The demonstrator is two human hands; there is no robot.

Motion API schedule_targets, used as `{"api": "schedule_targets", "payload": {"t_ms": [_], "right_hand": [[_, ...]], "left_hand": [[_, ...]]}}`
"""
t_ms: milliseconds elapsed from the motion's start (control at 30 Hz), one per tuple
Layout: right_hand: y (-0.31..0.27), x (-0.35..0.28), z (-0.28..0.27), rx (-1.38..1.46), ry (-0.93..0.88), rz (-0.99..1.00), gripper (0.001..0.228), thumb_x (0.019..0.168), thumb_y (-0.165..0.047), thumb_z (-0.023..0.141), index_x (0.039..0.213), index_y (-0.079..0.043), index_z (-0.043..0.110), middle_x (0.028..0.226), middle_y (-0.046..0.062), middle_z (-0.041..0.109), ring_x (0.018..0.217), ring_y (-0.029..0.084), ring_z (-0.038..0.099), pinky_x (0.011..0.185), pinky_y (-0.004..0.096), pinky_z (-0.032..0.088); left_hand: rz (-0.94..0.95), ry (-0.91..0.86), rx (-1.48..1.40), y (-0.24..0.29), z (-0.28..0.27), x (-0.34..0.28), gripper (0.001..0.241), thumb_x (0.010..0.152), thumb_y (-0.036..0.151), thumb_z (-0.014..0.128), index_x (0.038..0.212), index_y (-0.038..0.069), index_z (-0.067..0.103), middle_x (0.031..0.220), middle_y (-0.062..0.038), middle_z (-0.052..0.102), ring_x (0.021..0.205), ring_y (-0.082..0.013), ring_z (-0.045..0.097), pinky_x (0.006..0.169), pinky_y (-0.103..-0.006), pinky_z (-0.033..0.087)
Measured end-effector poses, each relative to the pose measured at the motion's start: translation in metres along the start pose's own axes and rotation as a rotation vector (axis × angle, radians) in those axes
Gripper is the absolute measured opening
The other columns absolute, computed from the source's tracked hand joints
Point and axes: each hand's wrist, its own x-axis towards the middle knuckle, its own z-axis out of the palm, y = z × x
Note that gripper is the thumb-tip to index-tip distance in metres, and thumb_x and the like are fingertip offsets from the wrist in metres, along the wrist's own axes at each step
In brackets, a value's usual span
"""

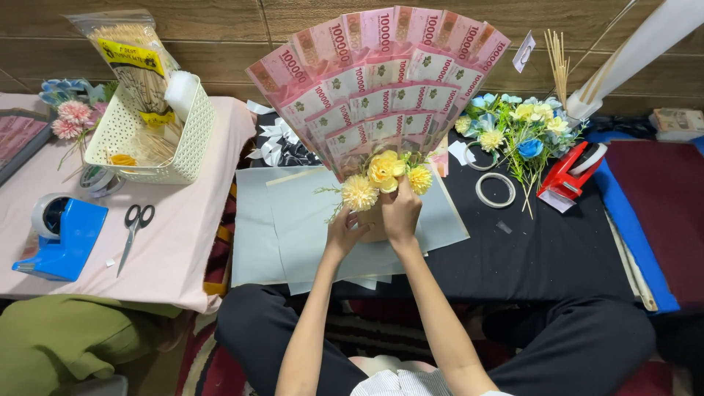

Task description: Assembling a money bouquet by arranging banknotes on sticks and adding artificial flowers into a base.

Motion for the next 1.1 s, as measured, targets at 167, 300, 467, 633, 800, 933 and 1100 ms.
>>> {"api": "schedule_targets", "payload": {"t_ms": [167, 300, 467, 633, 800, 933, 1100], "right_hand": [[0.012, 0.003, 0.010, -0.036, 0.030, -0.017, 0.016, 0.093, -0.019, 0.074, 0.084, -0.011, 0.062, 0.060, 0.008, 0.063, 0.061, 0.031, 0.069, 0.057, 0.040, 0.055], [0.034, -0.007, 0.022, -0.064, 0.012, -0.048, 0.025, 0.093, -0.022, 0.073, 0.079, -0.010, 0.057, 0.056, 0.007, 0.061, 0.058, 0.031, 0.067, 0.054, 0.037, 0.052], [0.020, -0.007, 0.011, -0.036, -0.003, -0.050, 0.033, 0.094, -0.020, 0.071, 0.069, -0.012, 0.051, 0.048, 0.006, 0.053, 0.051, 0.028, 0.062, 0.051, 0.034, 0.049], [0.019, -0.008, 0.008, -0.006, 0.006, -0.038, 0.035, 0.092, -0.017, 0.073, 0.066, -0.012, 0.050, 0.047, 0.007, 0.053, 0.051, 0.028, 0.062, 0.051, 0.033, 0.048], [0.012, -0.007, 0.006, 0.020, -0.006, 0.003, 0.027, 0.092, -0.013, 0.071, 0.071, -0.010, 0.054, 0.051, 0.009, 0.057, 0.054, 0.031, 0.065, 0.053, 0.036, 0.050], [0.000, -0.005, -0.001, 0.042, -0.007, 0.011, 0.024, 0.092, -0.012, 0.071, 0.074, -0.009, 0.056, 0.053, 0.010, 0.061, 0.056, 0.032, 0.067, 0.055, 0.036, 0.052], [0.006, -0.023, -0.022, 0.136, -0.076, 0.123, 0.009, 0.091, -0.009, 0.072, 0.097, -0.013, 0.066, 0.070, 0.003, 0.075, 0.063, 0.020, 0.074, 0.065, 0.034, 0.060]], "left_hand": [[-0.013, 0.008, 0.000, -0.001, 0.001, 0.003, 0.056, 0.083, 0.013, 0.081, 0.130, 0.000, 0.053, 0.139, -0.026, 0.058, 0.133, -0.0377, 0.052, 0.105, -0.0484, 0.051], [-0.007, 0.008, -0.051, -0.017, 0.003, 0.009, 0.061, 0.082, 0.011, 0.081, 0.134, 0.000, 0.052, 0.139, -0.026, 0.058, 0.134, -0.0387, 0.051, 0.105, -0.0489, 0.050], [-0.012, 0.018, -0.009, -0.006, 0.002, 0.005, 0.062, 0.082, 0.014, 0.083, 0.132, -0.003, 0.051, 0.139, -0.029, 0.056, 0.133, -0.0386, 0.051, 0.105, -0.0477, 0.051], [-0.005, 0.022, -0.008, -0.009, 0.002, 0.006, 0.063, 0.081, 0.014, 0.083, 0.132, -0.005, 0.051, 0.140, -0.031, 0.054, 0.133, -0.0397, 0.050, 0.105, -0.0489, 0.050], [0.014, 0.017, -0.036, -0.002, 0.003, 0.001, 0.062, 0.082, 0.008, 0.081, 0.136, 0.000, 0.052, 0.135, -0.027, 0.060, 0.130, -0.0393, 0.053, 0.102, -0.0478, 0.052], [0.020, 0.021, -0.045, -0.006, 0.002, 0.003, 0.065, 0.081, 0.007, 0.082, 0.138, 0.002, 0.052, 0.135, -0.026, 0.061, 0.129, -0.0391, 0.055, 0.102, -0.0474, 0.052], [0.011, 0.016, -0.026, -0.024, 0.003, 0.011, 0.065, 0.082, 0.009, 0.081, 0.138, -0.002, 0.050, 0.136, -0.029, 0.059, 0.131, -0.0406, 0.052, 0.104, -0.0495, 0.050]]}}
